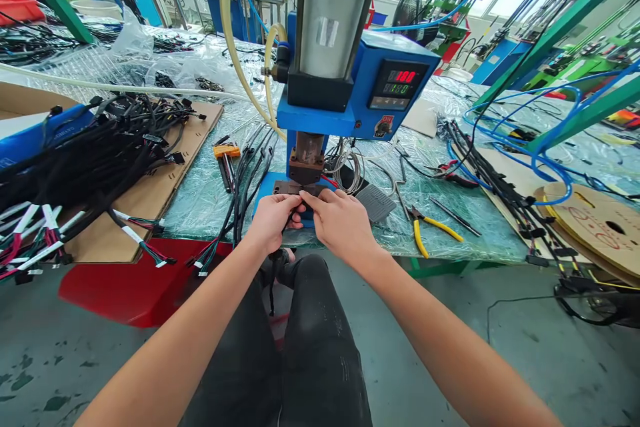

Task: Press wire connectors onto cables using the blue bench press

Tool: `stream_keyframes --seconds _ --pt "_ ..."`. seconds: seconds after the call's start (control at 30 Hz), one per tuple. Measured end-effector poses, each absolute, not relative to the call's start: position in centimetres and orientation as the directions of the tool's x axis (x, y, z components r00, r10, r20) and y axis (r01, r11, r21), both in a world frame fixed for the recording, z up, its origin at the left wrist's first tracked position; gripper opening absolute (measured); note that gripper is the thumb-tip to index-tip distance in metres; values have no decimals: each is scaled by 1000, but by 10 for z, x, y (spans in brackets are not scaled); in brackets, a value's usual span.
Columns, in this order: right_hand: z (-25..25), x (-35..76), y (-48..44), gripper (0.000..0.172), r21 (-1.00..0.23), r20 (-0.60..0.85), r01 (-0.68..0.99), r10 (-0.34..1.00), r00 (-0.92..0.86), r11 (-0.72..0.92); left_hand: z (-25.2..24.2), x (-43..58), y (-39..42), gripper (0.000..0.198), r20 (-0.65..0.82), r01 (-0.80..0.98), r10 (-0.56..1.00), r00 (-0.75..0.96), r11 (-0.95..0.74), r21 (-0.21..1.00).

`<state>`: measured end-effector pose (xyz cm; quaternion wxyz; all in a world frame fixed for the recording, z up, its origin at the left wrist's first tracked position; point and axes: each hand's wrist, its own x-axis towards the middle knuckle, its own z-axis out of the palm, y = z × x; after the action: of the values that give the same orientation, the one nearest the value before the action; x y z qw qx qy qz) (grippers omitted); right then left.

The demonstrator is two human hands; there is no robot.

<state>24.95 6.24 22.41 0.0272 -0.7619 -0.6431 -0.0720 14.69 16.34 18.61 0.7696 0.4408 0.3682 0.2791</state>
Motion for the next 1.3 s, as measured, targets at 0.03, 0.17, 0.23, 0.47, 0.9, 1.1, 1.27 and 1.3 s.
stream_keyframes --seconds 0.03,0.17,0.23,0.47,0.9,1.1,1.27,1.3 --pt "224 249 63 47 52 137 983 976 169 -178 186 147 164 14 -318 -100 751 579 452 887" --pt "226 247 65 47 46 123 980 975 186 -193 185 147 167 15 -320 -85 741 590 451 888" --pt "225 247 65 47 42 127 980 974 189 -196 186 147 167 16 -327 -84 739 589 459 885" --pt "225 246 68 45 23 147 977 967 206 -212 184 146 165 16 -333 -95 732 594 475 875" --pt "221 246 61 46 30 155 976 966 207 -214 179 148 162 17 -314 -117 767 560 448 886" --pt "220 248 59 46 6 176 979 964 198 -202 181 149 162 16 -323 -110 771 549 450 886" --pt "222 246 63 48 9 141 978 969 203 -206 183 148 160 17 -323 -120 770 550 456 882" --pt "222 246 63 48 5 135 977 968 211 -214 183 148 160 17 -321 -126 769 553 458 880"
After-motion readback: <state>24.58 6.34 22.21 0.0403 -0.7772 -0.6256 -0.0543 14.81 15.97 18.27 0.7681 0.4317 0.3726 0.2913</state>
